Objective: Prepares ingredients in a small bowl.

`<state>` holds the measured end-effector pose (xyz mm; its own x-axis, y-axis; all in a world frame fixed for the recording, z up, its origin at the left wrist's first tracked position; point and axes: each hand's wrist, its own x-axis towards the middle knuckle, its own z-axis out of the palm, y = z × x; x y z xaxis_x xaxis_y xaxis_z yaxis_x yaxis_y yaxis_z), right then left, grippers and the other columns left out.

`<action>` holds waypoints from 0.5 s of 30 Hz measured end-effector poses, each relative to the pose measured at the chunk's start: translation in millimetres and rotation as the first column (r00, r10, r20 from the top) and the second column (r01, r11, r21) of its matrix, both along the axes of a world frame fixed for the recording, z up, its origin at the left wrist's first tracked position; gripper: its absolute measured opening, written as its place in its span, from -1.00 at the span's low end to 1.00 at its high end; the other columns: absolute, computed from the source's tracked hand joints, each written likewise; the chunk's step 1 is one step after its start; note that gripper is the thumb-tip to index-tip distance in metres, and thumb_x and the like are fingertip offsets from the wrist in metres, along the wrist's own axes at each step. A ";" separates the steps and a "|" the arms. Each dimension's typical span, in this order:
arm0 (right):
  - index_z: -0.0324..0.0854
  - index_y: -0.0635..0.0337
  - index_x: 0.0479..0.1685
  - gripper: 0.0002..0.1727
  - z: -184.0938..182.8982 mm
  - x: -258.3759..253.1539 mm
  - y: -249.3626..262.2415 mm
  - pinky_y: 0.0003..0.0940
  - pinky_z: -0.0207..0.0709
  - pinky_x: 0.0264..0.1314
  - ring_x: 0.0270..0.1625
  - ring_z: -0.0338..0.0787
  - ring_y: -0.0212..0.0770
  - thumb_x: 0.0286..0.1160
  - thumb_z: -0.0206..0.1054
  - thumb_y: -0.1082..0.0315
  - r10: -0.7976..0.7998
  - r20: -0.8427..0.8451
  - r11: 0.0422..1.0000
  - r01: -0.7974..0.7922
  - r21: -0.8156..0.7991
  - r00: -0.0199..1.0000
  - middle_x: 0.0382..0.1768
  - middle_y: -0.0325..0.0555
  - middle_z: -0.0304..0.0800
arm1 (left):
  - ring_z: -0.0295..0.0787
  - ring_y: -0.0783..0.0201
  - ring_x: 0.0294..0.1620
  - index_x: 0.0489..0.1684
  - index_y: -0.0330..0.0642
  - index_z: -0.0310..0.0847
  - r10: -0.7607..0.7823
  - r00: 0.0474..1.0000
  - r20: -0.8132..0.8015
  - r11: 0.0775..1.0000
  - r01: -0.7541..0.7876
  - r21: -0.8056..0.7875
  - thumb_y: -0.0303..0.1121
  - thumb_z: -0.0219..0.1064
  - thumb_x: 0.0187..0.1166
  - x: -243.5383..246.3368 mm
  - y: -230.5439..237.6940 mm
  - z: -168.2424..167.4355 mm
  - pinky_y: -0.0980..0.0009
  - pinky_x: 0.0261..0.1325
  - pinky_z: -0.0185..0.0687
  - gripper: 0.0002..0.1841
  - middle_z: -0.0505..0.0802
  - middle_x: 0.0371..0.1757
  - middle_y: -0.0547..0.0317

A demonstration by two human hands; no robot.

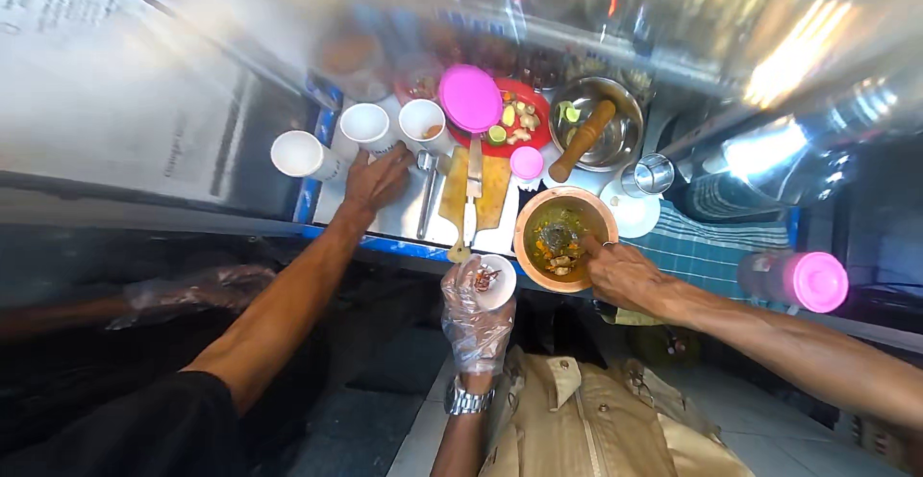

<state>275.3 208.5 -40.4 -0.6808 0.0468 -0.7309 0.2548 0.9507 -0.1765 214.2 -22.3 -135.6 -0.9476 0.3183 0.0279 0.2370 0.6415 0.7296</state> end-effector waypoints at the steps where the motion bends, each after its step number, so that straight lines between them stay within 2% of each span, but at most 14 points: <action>1: 0.72 0.32 0.00 -0.75 -0.4 -2.3 4.6 0.09 0.68 0.03 0.02 0.79 0.17 0.63 0.21 0.34 -0.014 0.008 1.000 0.014 -0.016 1.000 0.35 0.16 0.59 | 0.60 -0.10 0.51 0.47 -0.20 0.58 -0.009 1.000 -0.008 1.000 0.009 0.010 -0.23 0.73 0.00 -0.9 0.0 1.4 0.00 0.49 0.55 -0.16 0.64 0.50 -0.23; 6: 0.84 0.10 -0.09 -0.78 -7.3 -10.3 38.2 0.11 0.60 0.12 0.14 0.77 0.03 0.59 0.25 0.33 -0.104 -0.020 0.984 0.100 -0.144 0.994 0.11 -0.04 0.78 | 0.65 -0.06 0.47 0.49 -0.19 0.56 -0.080 0.997 -0.012 0.996 0.080 -0.031 -0.24 0.73 -0.02 -3.4 4.5 8.4 -0.01 0.47 0.59 -0.15 0.68 0.47 -0.19; 9: 0.87 0.04 -0.22 -0.77 -10.2 -15.4 56.2 0.09 0.61 0.01 0.04 0.80 -0.05 0.57 0.26 0.38 -0.130 -0.063 0.969 0.114 -0.219 0.989 -0.07 -0.12 0.83 | 0.67 -0.09 0.45 0.50 -0.17 0.56 -0.113 0.994 0.012 0.990 0.114 -0.087 -0.25 0.73 -0.05 -2.9 7.2 10.7 -0.04 0.46 0.59 -0.13 0.70 0.46 -0.16; 11: 0.88 0.04 -0.18 -0.75 -13.3 -20.0 63.9 0.11 0.62 0.04 0.04 0.81 -0.04 0.60 0.23 0.40 -0.156 -0.031 0.955 0.143 -0.259 0.987 -0.07 -0.11 0.86 | 0.66 -0.09 0.47 0.51 -0.17 0.55 -0.129 0.991 0.024 0.986 0.131 -0.104 -0.26 0.73 -0.05 -3.0 7.7 11.4 -0.03 0.48 0.58 -0.12 0.70 0.47 -0.15; 13: 0.88 0.07 -0.09 -0.72 -11.0 -26.0 71.1 0.12 0.60 0.16 0.12 0.80 -0.02 0.65 0.19 0.41 -0.183 0.032 0.933 0.183 -0.310 0.983 0.00 -0.07 0.87 | 0.66 -0.09 0.47 0.52 -0.17 0.55 -0.136 0.990 0.045 0.982 0.141 -0.122 -0.28 0.73 -0.06 -4.2 8.1 14.2 -0.04 0.49 0.57 -0.11 0.70 0.47 -0.15; 15: 0.88 0.08 -0.10 -0.72 -9.5 -30.7 76.5 0.12 0.59 0.13 0.08 0.80 -0.04 0.66 0.19 0.40 -0.193 0.071 0.918 0.206 -0.339 0.979 -0.05 -0.06 0.87 | 0.66 -0.10 0.46 0.52 -0.16 0.54 -0.146 0.988 0.045 0.978 0.151 -0.145 -0.28 0.73 -0.06 -5.5 8.5 17.1 -0.04 0.48 0.57 -0.11 0.70 0.47 -0.16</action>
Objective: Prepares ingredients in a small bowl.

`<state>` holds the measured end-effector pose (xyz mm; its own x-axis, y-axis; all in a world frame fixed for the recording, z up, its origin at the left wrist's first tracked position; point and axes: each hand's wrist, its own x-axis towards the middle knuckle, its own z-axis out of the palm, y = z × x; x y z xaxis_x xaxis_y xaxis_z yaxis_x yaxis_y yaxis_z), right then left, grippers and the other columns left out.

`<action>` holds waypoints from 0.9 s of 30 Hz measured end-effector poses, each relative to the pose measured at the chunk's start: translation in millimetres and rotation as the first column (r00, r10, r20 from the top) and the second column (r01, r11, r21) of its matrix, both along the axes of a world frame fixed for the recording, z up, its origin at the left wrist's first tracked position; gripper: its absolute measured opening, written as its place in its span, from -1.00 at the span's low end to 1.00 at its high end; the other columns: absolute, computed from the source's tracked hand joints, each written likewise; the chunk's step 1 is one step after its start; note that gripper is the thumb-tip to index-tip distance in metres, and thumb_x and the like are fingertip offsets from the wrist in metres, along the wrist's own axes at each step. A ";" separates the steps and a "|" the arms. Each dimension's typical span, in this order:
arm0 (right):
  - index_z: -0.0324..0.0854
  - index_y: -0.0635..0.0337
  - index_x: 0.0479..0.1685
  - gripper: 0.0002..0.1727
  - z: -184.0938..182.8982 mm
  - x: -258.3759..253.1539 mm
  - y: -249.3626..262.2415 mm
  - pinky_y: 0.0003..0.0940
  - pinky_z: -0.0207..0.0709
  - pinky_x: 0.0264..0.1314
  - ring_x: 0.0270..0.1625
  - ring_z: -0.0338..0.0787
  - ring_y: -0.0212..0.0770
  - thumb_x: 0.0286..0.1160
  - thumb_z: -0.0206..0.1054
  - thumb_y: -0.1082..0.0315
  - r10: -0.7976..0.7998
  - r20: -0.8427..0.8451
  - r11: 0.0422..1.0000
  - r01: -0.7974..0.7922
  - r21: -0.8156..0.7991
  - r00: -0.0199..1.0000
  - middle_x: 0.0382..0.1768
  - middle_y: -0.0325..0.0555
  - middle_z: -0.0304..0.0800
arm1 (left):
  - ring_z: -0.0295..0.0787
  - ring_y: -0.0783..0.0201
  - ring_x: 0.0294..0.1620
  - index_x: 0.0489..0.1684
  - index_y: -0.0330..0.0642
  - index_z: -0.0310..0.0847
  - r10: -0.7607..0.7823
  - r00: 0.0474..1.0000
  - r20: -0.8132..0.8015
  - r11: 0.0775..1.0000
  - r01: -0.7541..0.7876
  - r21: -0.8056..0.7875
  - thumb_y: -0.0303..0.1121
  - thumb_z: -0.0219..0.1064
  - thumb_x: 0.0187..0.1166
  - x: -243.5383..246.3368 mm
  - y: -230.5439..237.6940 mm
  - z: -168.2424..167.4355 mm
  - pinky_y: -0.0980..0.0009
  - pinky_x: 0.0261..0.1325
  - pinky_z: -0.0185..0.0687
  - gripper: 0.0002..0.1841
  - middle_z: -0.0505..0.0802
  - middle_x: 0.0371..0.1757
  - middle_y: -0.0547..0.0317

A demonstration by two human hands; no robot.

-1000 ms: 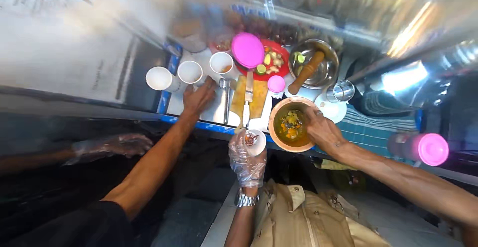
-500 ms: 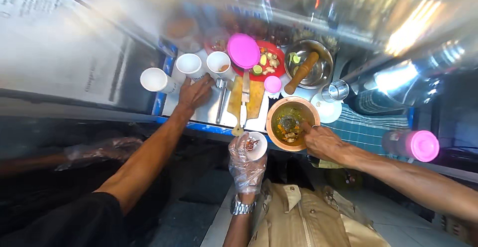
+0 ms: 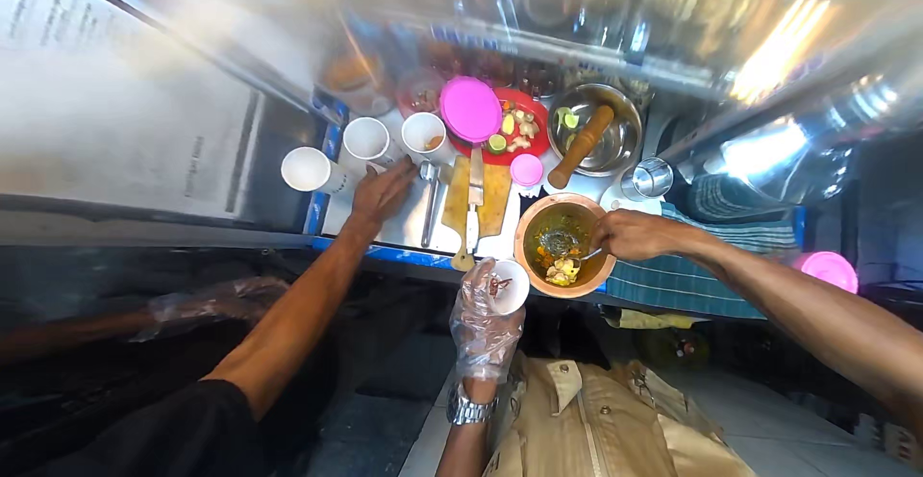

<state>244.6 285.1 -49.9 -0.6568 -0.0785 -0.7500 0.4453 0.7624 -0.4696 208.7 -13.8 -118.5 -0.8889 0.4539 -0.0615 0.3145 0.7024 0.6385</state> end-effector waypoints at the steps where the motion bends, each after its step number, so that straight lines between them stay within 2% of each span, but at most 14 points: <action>1: 0.88 0.07 -0.12 -0.72 0.1 -1.6 2.1 0.10 0.60 0.08 0.03 0.80 -0.06 0.65 0.19 0.40 -0.007 0.007 1.000 0.007 -0.010 1.000 -0.11 -0.08 0.87 | 0.66 -0.09 0.46 0.52 -0.16 0.54 -0.004 1.000 -0.002 1.000 0.004 -0.001 -0.28 0.73 -0.06 -0.3 0.0 0.9 -0.04 0.48 0.57 -0.11 0.70 0.47 -0.16; 4: 0.89 0.09 -0.21 -0.71 2.4 -4.0 7.3 -0.02 0.56 -0.06 -0.14 0.76 -0.16 0.63 0.20 0.44 -0.046 -0.006 0.996 0.045 -0.074 0.999 -0.28 -0.12 0.84 | 0.65 -0.09 0.48 0.52 -0.19 0.53 -0.007 1.000 0.014 1.000 0.007 0.012 -0.30 0.75 -0.10 -0.5 -0.1 1.4 -0.03 0.50 0.56 -0.08 0.69 0.48 -0.17; 9: 0.89 0.09 -0.21 -0.70 5.8 -6.3 8.5 -0.05 0.54 -0.08 -0.15 0.75 -0.18 0.64 0.18 0.45 -0.056 0.008 0.996 0.056 -0.076 0.998 -0.31 -0.14 0.82 | 0.65 -0.07 0.48 0.54 -0.18 0.53 0.018 0.999 0.040 1.000 -0.017 -0.007 -0.28 0.75 -0.09 0.9 1.3 3.2 -0.02 0.51 0.55 -0.07 0.69 0.48 -0.15; 12: 0.89 0.10 -0.23 -0.69 11.6 -6.1 12.9 -0.07 0.50 -0.11 -0.21 0.71 -0.20 0.63 0.17 0.47 -0.116 -0.007 0.989 0.115 -0.088 0.993 -0.35 -0.13 0.80 | 0.65 -0.08 0.49 0.56 -0.21 0.51 0.043 0.996 0.073 0.999 -0.042 -0.008 -0.26 0.76 -0.05 1.2 1.6 5.8 -0.05 0.53 0.53 -0.07 0.69 0.49 -0.17; 16: 0.91 0.04 -0.17 -0.66 35.9 -6.2 11.8 -0.14 0.55 0.00 -0.07 0.76 -0.29 0.60 0.16 0.51 -0.186 -0.085 0.977 0.176 -0.117 0.979 -0.14 -0.20 0.89 | 0.65 -0.09 0.48 0.57 -0.19 0.50 0.071 0.995 0.070 0.997 -0.072 0.013 -0.25 0.75 -0.08 1.7 1.0 5.6 -0.04 0.51 0.55 -0.05 0.69 0.48 -0.18; 18: 0.92 -0.02 -0.12 -0.65 51.2 -7.3 -1.5 -0.13 0.60 0.09 0.05 0.79 -0.30 0.60 0.16 0.48 -0.147 -0.166 0.985 0.128 -0.117 0.975 -0.01 -0.24 0.90 | 0.65 -0.07 0.49 0.57 -0.18 0.50 0.079 0.994 0.070 0.997 -0.080 0.013 -0.23 0.75 -0.05 2.2 0.4 6.1 -0.03 0.53 0.54 -0.06 0.69 0.49 -0.17; 19: 0.91 -0.02 -0.10 -0.67 57.0 -7.0 -13.8 -0.11 0.63 0.10 0.05 0.79 -0.28 0.58 0.18 0.48 -0.116 -0.223 0.990 0.095 -0.102 0.968 -0.01 -0.23 0.87 | 0.66 -0.06 0.48 0.57 -0.17 0.50 0.083 0.994 0.067 0.996 -0.085 0.018 -0.21 0.75 -0.03 2.7 0.5 6.0 -0.02 0.53 0.55 -0.07 0.70 0.48 -0.16; 21: 0.91 -0.02 -0.07 -0.72 61.0 -3.3 -50.1 -0.09 0.69 -0.01 -0.04 0.78 -0.21 0.47 0.28 0.45 -0.010 -0.352 1.000 0.012 0.005 0.936 -0.05 -0.20 0.80 | 0.69 -0.04 0.44 0.57 -0.18 0.49 0.090 0.994 0.054 0.995 -0.093 0.040 -0.17 0.75 -0.01 4.1 1.1 6.7 -0.01 0.50 0.58 -0.07 0.71 0.46 -0.15; 23: 0.82 0.10 0.08 -0.74 60.0 3.6 -88.6 -0.03 0.75 -0.13 -0.14 0.79 -0.06 0.49 0.31 0.41 0.179 -0.400 0.977 -0.113 0.183 0.899 0.11 -0.04 0.69 | 0.69 -0.04 0.44 0.61 -0.20 0.44 0.095 0.994 0.061 0.993 -0.099 0.059 -0.17 0.74 -0.01 5.0 1.6 10.0 -0.01 0.50 0.57 -0.04 0.71 0.46 -0.16; 24: 0.76 0.17 0.12 -0.73 56.5 10.5 -100.7 -0.06 0.75 -0.23 -0.20 0.79 -0.03 0.50 0.30 0.42 0.252 -0.445 0.957 -0.153 0.246 0.859 0.16 0.04 0.64 | 0.69 -0.04 0.44 0.61 -0.20 0.43 0.099 0.993 0.068 0.992 -0.104 0.072 -0.18 0.73 -0.01 4.5 1.6 10.4 -0.01 0.50 0.57 -0.03 0.71 0.46 -0.16; 27: 0.77 0.17 0.16 -0.68 58.3 28.7 -94.0 -0.16 0.74 -0.33 -0.27 0.79 -0.06 0.46 0.30 0.47 0.223 -0.569 0.951 -0.048 0.307 0.791 0.08 0.02 0.68 | 0.67 -0.05 0.46 0.61 -0.21 0.44 0.125 0.989 0.078 0.988 -0.131 0.083 -0.20 0.75 -0.03 1.9 0.1 1.9 0.00 0.52 0.56 -0.02 0.70 0.47 -0.18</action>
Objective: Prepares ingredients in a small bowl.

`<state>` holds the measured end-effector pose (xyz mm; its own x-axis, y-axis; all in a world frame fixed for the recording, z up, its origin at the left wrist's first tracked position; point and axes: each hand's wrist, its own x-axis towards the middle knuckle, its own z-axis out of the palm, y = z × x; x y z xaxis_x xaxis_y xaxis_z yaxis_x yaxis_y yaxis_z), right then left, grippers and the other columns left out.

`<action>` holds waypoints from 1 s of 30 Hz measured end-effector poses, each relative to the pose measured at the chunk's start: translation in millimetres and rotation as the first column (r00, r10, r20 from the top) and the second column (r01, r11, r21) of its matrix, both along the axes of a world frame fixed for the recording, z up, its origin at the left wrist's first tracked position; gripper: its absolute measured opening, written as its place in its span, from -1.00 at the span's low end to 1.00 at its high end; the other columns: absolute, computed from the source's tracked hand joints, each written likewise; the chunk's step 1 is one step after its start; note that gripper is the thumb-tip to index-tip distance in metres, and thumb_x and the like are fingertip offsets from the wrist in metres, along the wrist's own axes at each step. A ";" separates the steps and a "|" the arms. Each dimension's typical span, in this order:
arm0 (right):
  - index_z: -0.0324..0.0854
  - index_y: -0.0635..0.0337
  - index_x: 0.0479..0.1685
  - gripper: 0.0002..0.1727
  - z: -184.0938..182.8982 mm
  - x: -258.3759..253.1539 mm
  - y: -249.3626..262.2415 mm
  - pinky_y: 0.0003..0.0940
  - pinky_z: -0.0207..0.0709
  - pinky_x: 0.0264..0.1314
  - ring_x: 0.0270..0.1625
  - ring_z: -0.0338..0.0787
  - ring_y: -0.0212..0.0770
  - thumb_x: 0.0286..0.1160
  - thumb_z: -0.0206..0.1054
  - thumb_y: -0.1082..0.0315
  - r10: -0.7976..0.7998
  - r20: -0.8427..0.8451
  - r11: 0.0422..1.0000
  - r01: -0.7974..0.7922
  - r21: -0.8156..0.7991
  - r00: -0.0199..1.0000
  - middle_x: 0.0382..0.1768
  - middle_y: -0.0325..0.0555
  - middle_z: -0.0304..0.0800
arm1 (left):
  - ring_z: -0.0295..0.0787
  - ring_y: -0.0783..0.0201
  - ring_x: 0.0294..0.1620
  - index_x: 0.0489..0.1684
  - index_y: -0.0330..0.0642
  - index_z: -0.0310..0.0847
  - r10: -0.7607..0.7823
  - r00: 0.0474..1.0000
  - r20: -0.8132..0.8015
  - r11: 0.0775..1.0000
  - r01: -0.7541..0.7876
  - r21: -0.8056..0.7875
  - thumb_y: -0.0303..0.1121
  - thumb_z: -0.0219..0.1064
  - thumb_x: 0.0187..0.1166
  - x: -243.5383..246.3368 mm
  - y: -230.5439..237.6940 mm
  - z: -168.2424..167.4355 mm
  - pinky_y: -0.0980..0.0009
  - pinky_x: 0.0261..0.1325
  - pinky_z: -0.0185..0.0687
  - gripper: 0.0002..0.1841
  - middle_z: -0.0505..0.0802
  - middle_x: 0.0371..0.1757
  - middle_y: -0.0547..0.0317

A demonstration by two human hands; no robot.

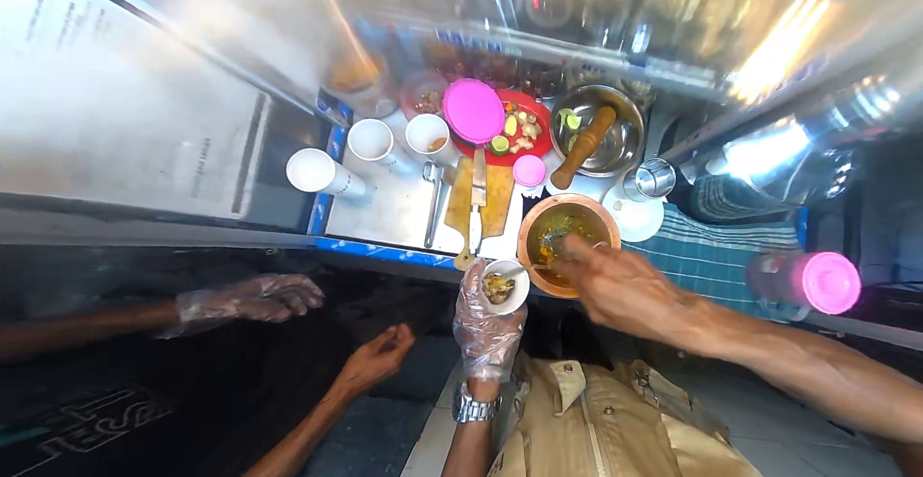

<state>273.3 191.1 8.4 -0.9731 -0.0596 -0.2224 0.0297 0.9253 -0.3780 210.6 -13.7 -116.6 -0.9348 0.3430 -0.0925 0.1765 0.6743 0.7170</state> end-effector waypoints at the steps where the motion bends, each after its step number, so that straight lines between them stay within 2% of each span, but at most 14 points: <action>1: 0.78 0.15 0.18 -0.66 0.6 2.5 11.4 -0.14 0.74 -0.33 -0.26 0.79 -0.05 0.45 0.31 0.47 -0.062 -0.007 0.998 0.062 0.029 0.998 0.05 0.02 0.68 | 0.67 -0.06 0.47 0.61 -0.22 0.44 0.009 1.000 -0.008 1.000 -0.009 0.002 -0.20 0.75 -0.04 -0.2 -0.9 -4.8 0.01 0.52 0.55 -0.02 0.70 0.48 -0.19; 4: 0.69 0.20 0.36 -0.59 -29.3 -3.5 29.8 -0.08 0.72 -0.04 0.01 0.76 0.07 0.51 0.33 0.47 -0.221 0.155 0.970 0.200 0.141 0.963 0.16 0.13 0.60 | 0.63 -0.05 0.51 0.61 -0.25 0.43 0.033 0.999 0.001 0.999 -0.033 0.017 -0.23 0.74 -0.05 0.1 -0.5 -12.3 0.04 0.57 0.51 -0.01 0.67 0.51 -0.21; 7: 0.58 0.38 0.43 -0.52 -76.4 -5.1 19.6 0.03 0.69 0.22 0.25 0.70 0.26 0.48 0.36 0.54 -0.141 0.221 0.984 0.112 0.138 0.965 0.25 0.30 0.59 | 0.63 -0.04 0.52 0.60 -0.26 0.43 0.020 1.000 0.002 1.000 -0.020 0.007 -0.22 0.73 -0.01 -0.8 2.6 -16.3 0.06 0.58 0.50 -0.04 0.67 0.51 -0.20; 9: 0.64 0.37 0.30 -0.62 -75.1 2.3 16.1 0.04 0.67 0.19 0.23 0.71 0.25 0.51 0.33 0.49 -0.004 0.274 0.989 -0.036 0.141 0.962 0.23 0.28 0.63 | 0.65 -0.06 0.49 0.58 -0.25 0.46 0.024 0.999 -0.023 1.000 -0.024 -0.020 -0.22 0.74 -0.02 -3.7 1.5 -16.2 0.02 0.55 0.51 -0.05 0.68 0.49 -0.20; 11: 0.71 0.32 0.14 -0.74 -57.5 5.8 20.5 0.05 0.63 0.17 0.19 0.72 0.22 0.56 0.29 0.46 0.057 0.368 0.973 -0.134 0.187 0.928 0.19 0.24 0.67 | 0.66 -0.05 0.48 0.57 -0.25 0.47 0.024 0.999 -0.043 0.999 -0.026 -0.035 -0.21 0.75 -0.02 -8.2 0.0 -15.6 0.02 0.55 0.52 -0.05 0.69 0.48 -0.21; 13: 0.72 0.31 0.15 -0.73 -53.4 1.9 27.8 0.03 0.62 0.16 0.19 0.70 0.22 0.55 0.31 0.47 0.026 0.341 0.965 -0.112 0.235 0.940 0.18 0.23 0.66 | 0.65 -0.08 0.48 0.58 -0.26 0.45 0.019 0.999 -0.047 0.999 -0.021 -0.035 -0.18 0.75 -0.01 -10.8 -0.5 -17.6 0.00 0.54 0.52 -0.04 0.68 0.48 -0.23; 15: 0.69 0.30 0.26 -0.64 -74.4 -1.0 32.0 -0.02 0.70 0.12 0.17 0.72 0.21 0.47 0.35 0.53 0.005 0.167 0.967 -0.047 0.251 0.986 0.14 0.22 0.64 | 0.64 -0.06 0.50 0.60 -0.22 0.44 0.004 1.000 -0.027 0.999 -0.005 -0.037 -0.17 0.74 0.01 -10.6 0.9 -19.7 -0.01 0.55 0.51 -0.04 0.67 0.50 -0.21; 17: 0.64 0.32 0.35 -0.60 -84.4 0.9 29.1 -0.03 0.71 0.16 0.21 0.70 0.21 0.51 0.34 0.53 0.013 0.178 0.974 -0.053 0.220 0.984 0.23 0.24 0.61 | 0.65 -0.05 0.49 0.59 -0.20 0.46 -0.008 1.000 -0.023 0.999 0.007 -0.043 -0.17 0.73 0.01 -11.8 2.8 -20.0 0.00 0.55 0.52 -0.06 0.67 0.50 -0.18; 20: 0.70 0.34 0.17 -0.73 -60.5 7.4 30.0 0.00 0.68 0.14 0.17 0.72 0.21 0.53 0.32 0.51 0.037 0.347 0.976 -0.109 0.191 0.937 0.26 0.24 0.60 | 0.64 -0.06 0.49 0.57 -0.20 0.48 0.008 1.000 -0.020 0.999 -0.009 -0.052 -0.17 0.75 0.01 -12.0 2.3 -20.5 0.01 0.54 0.53 -0.07 0.68 0.50 -0.18; 22: 0.73 0.34 0.09 -0.76 -57.8 3.8 36.5 -0.05 0.72 -0.02 0.09 0.74 0.18 0.49 0.35 0.54 0.017 0.262 0.957 -0.091 0.274 0.965 0.19 0.21 0.61 | 0.64 -0.08 0.50 0.58 -0.21 0.47 0.016 1.000 -0.017 0.998 -0.017 -0.056 -0.19 0.75 -0.01 -11.6 3.1 -23.1 0.00 0.55 0.52 -0.06 0.67 0.51 -0.20; 24: 0.70 0.39 0.11 -0.74 -74.3 -0.4 40.6 -0.07 0.74 -0.12 0.09 0.75 0.20 0.45 0.35 0.60 -0.007 0.134 0.926 -0.044 0.374 0.991 0.20 0.25 0.61 | 0.63 -0.07 0.51 0.59 -0.18 0.46 0.000 1.000 -0.013 0.998 -0.001 -0.060 -0.20 0.74 -0.01 -10.1 3.7 -26.7 -0.01 0.55 0.51 -0.05 0.66 0.52 -0.18; 25: 0.71 0.41 0.07 -0.76 -80.3 -0.7 39.4 -0.08 0.74 -0.16 0.08 0.75 0.20 0.45 0.36 0.60 -0.019 0.130 0.917 -0.035 0.398 0.991 0.22 0.25 0.60 | 0.64 -0.08 0.50 0.59 -0.17 0.46 -0.009 1.000 -0.018 0.998 0.008 -0.058 -0.19 0.74 -0.01 -9.6 3.7 -27.8 -0.02 0.54 0.52 -0.06 0.67 0.51 -0.17; 28: 0.69 0.44 0.06 -0.78 -68.4 6.4 26.3 -0.05 0.74 -0.24 0.00 0.78 0.20 0.56 0.26 0.54 -0.057 0.329 0.951 -0.049 0.305 0.943 0.28 0.26 0.57 | 0.66 -0.07 0.48 0.57 -0.17 0.48 -0.028 0.999 -0.027 0.998 0.026 -0.059 -0.16 0.73 0.04 -10.0 3.7 -27.0 -0.02 0.53 0.53 -0.09 0.69 0.49 -0.16; 30: 0.65 0.41 0.17 -0.73 -53.5 7.8 21.3 0.04 0.72 -0.07 0.11 0.75 0.23 0.64 0.17 0.48 -0.077 0.506 0.980 -0.028 0.197 0.859 0.36 0.24 0.53 | 0.66 -0.07 0.48 0.57 -0.18 0.48 -0.035 0.999 -0.031 0.999 0.033 -0.041 -0.15 0.72 0.04 -9.8 3.7 -27.5 -0.01 0.53 0.53 -0.09 0.69 0.49 -0.15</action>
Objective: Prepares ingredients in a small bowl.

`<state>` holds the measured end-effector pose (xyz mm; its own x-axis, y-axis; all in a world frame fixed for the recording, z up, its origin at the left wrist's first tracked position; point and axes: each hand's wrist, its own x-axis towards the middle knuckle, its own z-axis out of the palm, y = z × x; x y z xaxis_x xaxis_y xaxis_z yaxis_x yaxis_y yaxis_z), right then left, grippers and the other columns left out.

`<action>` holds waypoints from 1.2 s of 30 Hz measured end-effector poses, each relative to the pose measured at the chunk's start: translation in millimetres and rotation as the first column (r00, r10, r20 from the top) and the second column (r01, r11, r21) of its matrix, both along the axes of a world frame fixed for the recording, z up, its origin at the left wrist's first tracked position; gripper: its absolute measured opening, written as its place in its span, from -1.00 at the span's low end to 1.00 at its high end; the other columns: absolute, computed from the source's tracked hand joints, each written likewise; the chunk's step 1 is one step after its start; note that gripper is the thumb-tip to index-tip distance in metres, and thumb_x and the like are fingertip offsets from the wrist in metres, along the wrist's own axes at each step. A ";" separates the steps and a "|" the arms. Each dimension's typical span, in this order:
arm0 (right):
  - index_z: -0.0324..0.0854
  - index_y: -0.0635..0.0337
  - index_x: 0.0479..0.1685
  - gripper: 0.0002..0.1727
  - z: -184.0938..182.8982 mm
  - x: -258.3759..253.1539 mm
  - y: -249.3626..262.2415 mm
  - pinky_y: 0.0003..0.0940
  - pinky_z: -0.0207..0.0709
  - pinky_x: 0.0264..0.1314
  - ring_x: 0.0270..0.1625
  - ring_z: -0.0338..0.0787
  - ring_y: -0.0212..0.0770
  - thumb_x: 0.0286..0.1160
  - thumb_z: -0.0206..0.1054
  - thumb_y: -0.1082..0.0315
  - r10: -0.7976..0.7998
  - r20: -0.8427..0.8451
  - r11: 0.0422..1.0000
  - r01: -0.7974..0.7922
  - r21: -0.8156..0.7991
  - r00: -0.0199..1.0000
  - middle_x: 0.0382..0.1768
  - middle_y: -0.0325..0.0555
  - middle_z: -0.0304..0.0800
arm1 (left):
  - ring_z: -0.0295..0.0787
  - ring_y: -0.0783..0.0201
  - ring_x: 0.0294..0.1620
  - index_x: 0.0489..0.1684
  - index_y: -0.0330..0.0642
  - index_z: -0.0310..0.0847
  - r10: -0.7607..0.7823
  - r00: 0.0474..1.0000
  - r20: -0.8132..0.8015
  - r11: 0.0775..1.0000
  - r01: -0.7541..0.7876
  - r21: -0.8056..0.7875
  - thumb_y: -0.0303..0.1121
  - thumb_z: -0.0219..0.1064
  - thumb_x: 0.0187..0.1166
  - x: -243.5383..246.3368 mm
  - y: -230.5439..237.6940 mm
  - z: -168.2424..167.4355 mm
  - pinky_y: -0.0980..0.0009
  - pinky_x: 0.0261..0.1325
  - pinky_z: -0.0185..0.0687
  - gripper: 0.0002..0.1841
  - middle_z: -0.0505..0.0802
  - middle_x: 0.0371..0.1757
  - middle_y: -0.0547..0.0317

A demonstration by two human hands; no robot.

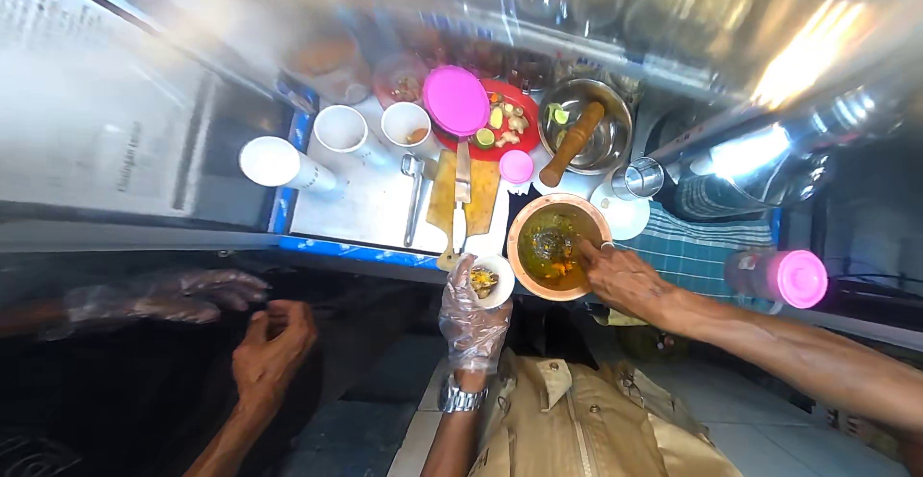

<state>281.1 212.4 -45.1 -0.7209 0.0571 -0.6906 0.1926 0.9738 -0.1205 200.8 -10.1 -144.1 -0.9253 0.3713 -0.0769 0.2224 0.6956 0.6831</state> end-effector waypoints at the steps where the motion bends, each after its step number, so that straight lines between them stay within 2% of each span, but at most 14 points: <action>1: 0.64 0.38 0.20 -0.71 6.0 -2.9 -0.5 0.07 0.69 0.05 0.17 0.74 0.23 0.65 0.17 0.45 -0.030 0.071 0.999 0.033 -0.041 0.997 0.41 0.23 0.52 | 0.66 -0.07 0.48 0.56 -0.19 0.49 -0.002 1.000 -0.004 1.000 0.002 0.007 -0.16 0.72 0.04 -0.2 -0.2 -0.1 -0.02 0.53 0.54 -0.10 0.70 0.48 -0.15; 3: 0.68 0.31 0.12 -0.74 10.6 -9.4 1.7 0.07 0.65 0.12 0.15 0.75 0.18 0.63 0.20 0.38 -0.054 0.133 0.993 0.067 -0.093 0.990 0.36 0.17 0.57 | 0.67 -0.08 0.47 0.54 -0.19 0.51 -0.005 1.000 -0.013 1.000 0.005 -0.002 -0.16 0.72 0.03 0.1 -1.8 2.2 -0.03 0.52 0.55 -0.11 0.71 0.48 -0.15; 5: 0.76 0.20 0.05 -0.76 8.2 -13.3 10.6 0.08 0.65 0.13 0.10 0.78 0.11 0.60 0.23 0.36 -0.096 0.117 0.983 0.113 -0.144 0.988 0.28 0.08 0.66 | 0.68 -0.08 0.46 0.53 -0.19 0.52 -0.010 1.000 -0.027 1.000 0.010 -0.010 -0.18 0.72 0.03 -0.6 -2.6 5.0 -0.03 0.51 0.55 -0.12 0.71 0.47 -0.16; 8: 0.85 0.01 0.08 -0.71 0.7 -13.6 30.2 0.07 0.61 0.16 0.20 0.76 0.00 0.59 0.22 0.39 -0.174 0.076 0.952 0.187 -0.243 0.982 0.21 -0.07 0.75 | 0.69 -0.10 0.45 0.51 -0.21 0.54 -0.021 0.999 -0.049 1.000 0.020 -0.013 -0.20 0.71 0.01 -1.0 -2.4 7.4 -0.04 0.49 0.56 -0.13 0.72 0.46 -0.19; 12: 0.91 -0.01 -0.03 -0.65 -6.5 -14.5 52.7 0.06 0.59 0.18 0.18 0.76 -0.09 0.57 0.18 0.49 -0.287 0.034 0.881 0.278 -0.382 0.957 0.06 -0.14 0.84 | 0.69 -0.13 0.44 0.51 -0.20 0.54 -0.038 0.998 -0.056 0.999 0.037 -0.025 -0.23 0.72 -0.01 -3.0 -3.4 12.2 -0.03 0.48 0.57 -0.13 0.72 0.45 -0.20; 15: 0.92 -0.03 -0.08 -0.62 -10.6 -14.3 68.7 -0.05 0.61 0.19 0.11 0.79 -0.18 0.59 0.15 0.54 -0.351 0.022 0.818 0.318 -0.479 0.936 -0.01 -0.19 0.88 | 0.66 -0.16 0.47 0.53 -0.23 0.54 -0.053 0.998 -0.037 0.998 0.052 -0.047 -0.23 0.73 -0.04 -4.5 -3.8 17.7 -0.08 0.49 0.56 -0.10 0.70 0.47 -0.23; 20: 0.93 -0.07 -0.04 -0.57 17.2 -22.5 72.1 -0.13 0.60 0.29 0.21 0.77 -0.28 0.62 0.12 0.55 -0.444 -0.017 0.778 0.376 -0.504 0.896 0.10 -0.24 0.87 | 0.66 -0.12 0.47 0.54 -0.21 0.53 -0.019 1.000 -0.018 0.999 0.018 -0.040 -0.22 0.74 -0.06 -2.9 -3.4 18.7 -0.06 0.50 0.55 -0.08 0.70 0.49 -0.19; 23: 0.91 -0.09 0.01 -0.60 36.2 -24.6 48.5 -0.18 0.67 0.13 0.08 0.77 -0.32 0.58 0.17 0.54 -0.425 -0.135 0.796 0.298 -0.527 0.895 0.03 -0.27 0.83 | 0.67 -0.11 0.47 0.54 -0.23 0.52 -0.010 1.000 -0.001 0.999 0.010 -0.042 -0.20 0.73 -0.03 -0.5 -3.1 19.1 -0.04 0.51 0.55 -0.08 0.71 0.47 -0.19; 25: 0.85 -0.07 0.21 -0.58 40.7 -26.7 13.8 -0.10 0.71 0.03 0.00 0.77 -0.20 0.52 0.22 0.52 -0.317 -0.227 0.866 0.183 -0.465 0.921 0.06 -0.18 0.77 | 0.68 -0.09 0.46 0.52 -0.26 0.53 -0.002 1.000 0.002 1.000 0.002 -0.013 -0.20 0.74 -0.03 1.2 -2.6 19.4 -0.02 0.51 0.56 -0.09 0.71 0.46 -0.21; 27: 0.71 0.11 0.38 -0.55 32.3 -22.2 -24.5 -0.01 0.76 -0.06 -0.03 0.80 0.04 0.52 0.23 0.52 -0.102 -0.341 0.945 -0.016 -0.327 0.935 0.15 0.06 0.69 | 0.67 -0.07 0.47 0.52 -0.27 0.52 0.010 1.000 0.009 1.000 -0.010 0.028 -0.19 0.74 -0.05 4.0 -2.2 20.4 0.00 0.52 0.56 -0.07 0.70 0.47 -0.22; 29: 0.68 0.20 0.33 -0.59 22.2 -11.6 -44.0 -0.10 0.75 -0.14 -0.06 0.80 0.08 0.51 0.23 0.53 0.044 -0.505 0.971 -0.156 -0.183 0.862 0.12 0.11 0.71 | 0.66 -0.04 0.48 0.54 -0.25 0.50 0.036 0.999 0.029 0.998 -0.037 0.059 -0.19 0.75 -0.08 4.8 -3.2 21.5 0.03 0.53 0.56 -0.04 0.69 0.48 -0.20; 31: 0.73 0.09 0.26 -0.59 27.3 -5.4 -35.0 -0.09 0.77 -0.20 -0.10 0.84 0.05 0.42 0.29 0.54 0.008 -0.604 0.989 -0.097 -0.114 0.797 0.08 0.02 0.77 | 0.66 -0.02 0.48 0.55 -0.26 0.49 0.085 0.996 0.022 0.992 -0.087 0.088 -0.19 0.76 -0.09 1.0 -7.6 18.6 0.05 0.53 0.56 -0.03 0.69 0.48 -0.19; 33: 0.74 0.05 0.24 -0.58 34.2 -2.5 -6.8 0.03 0.74 -0.28 -0.19 0.85 0.09 0.39 0.32 0.54 -0.065 -0.568 0.998 0.038 -0.060 0.820 0.11 0.04 0.77 | 0.64 -0.03 0.49 0.59 -0.28 0.43 0.157 0.988 0.009 0.984 -0.157 0.082 -0.19 0.78 -0.07 -10.9 -15.4 16.4 0.05 0.55 0.55 0.01 0.67 0.49 -0.21; 36: 0.73 0.19 0.22 -0.67 15.9 -4.4 27.4 0.04 0.69 -0.21 -0.16 0.80 0.13 0.50 0.33 0.51 -0.071 -0.452 0.988 0.125 0.091 0.889 0.11 0.13 0.67 | 0.59 -0.09 0.53 0.68 -0.19 0.30 0.295 0.955 -0.007 0.955 -0.295 0.008 -0.13 0.79 0.00 -51.8 -26.9 9.3 -0.08 0.54 0.50 0.07 0.60 0.56 -0.21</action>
<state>276.7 239.8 -29.2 -0.9380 0.2024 -0.2814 0.2399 0.9650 -0.1056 149.1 -37.0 -134.8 -0.9944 0.0819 -0.0674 0.0133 0.7267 0.6869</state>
